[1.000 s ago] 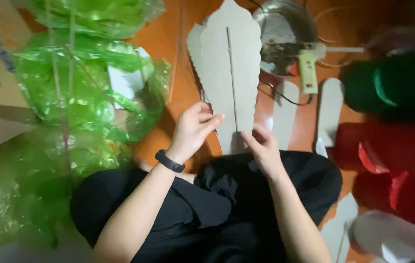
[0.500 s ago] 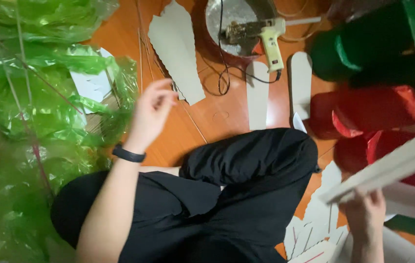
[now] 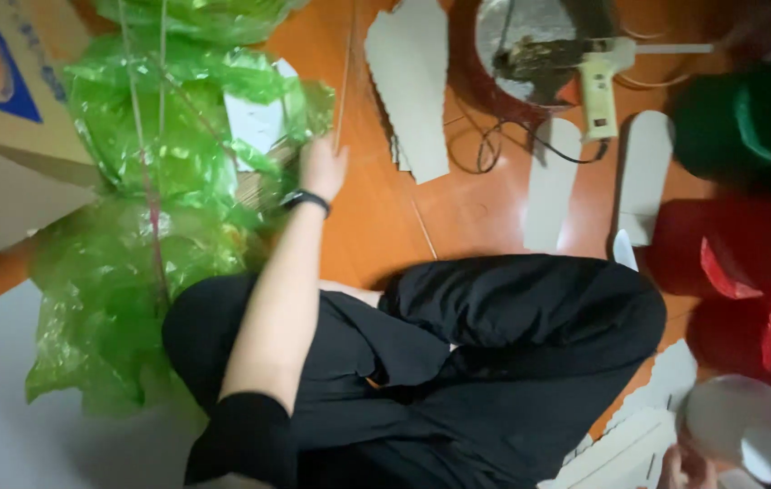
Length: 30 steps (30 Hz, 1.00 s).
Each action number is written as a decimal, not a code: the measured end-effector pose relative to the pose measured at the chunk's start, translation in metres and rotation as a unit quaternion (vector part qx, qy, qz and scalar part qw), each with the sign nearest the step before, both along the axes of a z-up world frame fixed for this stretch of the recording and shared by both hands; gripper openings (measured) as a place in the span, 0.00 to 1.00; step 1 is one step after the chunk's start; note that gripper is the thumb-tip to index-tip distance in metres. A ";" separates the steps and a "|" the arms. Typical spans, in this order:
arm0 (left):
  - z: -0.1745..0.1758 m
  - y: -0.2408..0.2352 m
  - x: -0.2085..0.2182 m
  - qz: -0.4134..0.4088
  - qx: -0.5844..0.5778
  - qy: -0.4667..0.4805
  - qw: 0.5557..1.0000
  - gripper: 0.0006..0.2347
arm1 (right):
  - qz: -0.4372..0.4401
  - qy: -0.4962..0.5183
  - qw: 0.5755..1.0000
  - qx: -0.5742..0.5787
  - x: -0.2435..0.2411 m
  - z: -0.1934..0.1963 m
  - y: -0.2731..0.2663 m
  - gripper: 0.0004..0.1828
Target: Gluing thin sticks onto leaf-shaped cardboard cutouts using a hot glue gun
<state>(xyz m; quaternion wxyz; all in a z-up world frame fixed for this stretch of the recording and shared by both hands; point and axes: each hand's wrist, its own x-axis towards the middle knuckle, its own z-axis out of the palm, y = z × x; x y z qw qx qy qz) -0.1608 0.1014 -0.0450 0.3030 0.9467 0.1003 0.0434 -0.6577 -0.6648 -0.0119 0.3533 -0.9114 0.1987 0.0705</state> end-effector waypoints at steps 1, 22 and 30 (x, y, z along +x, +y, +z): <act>-0.001 -0.007 0.003 0.009 0.003 -0.003 1.000 0.10 | -0.013 -0.031 0.999 0.012 0.070 0.019 0.013 0.17; -0.012 -0.025 0.104 0.082 0.028 0.041 0.995 0.19 | 0.324 -0.012 0.933 -0.158 0.554 0.050 0.570 0.35; -0.007 0.001 0.104 0.157 -0.114 0.042 0.980 0.16 | 0.246 -0.079 0.951 -0.169 0.553 0.069 0.566 0.30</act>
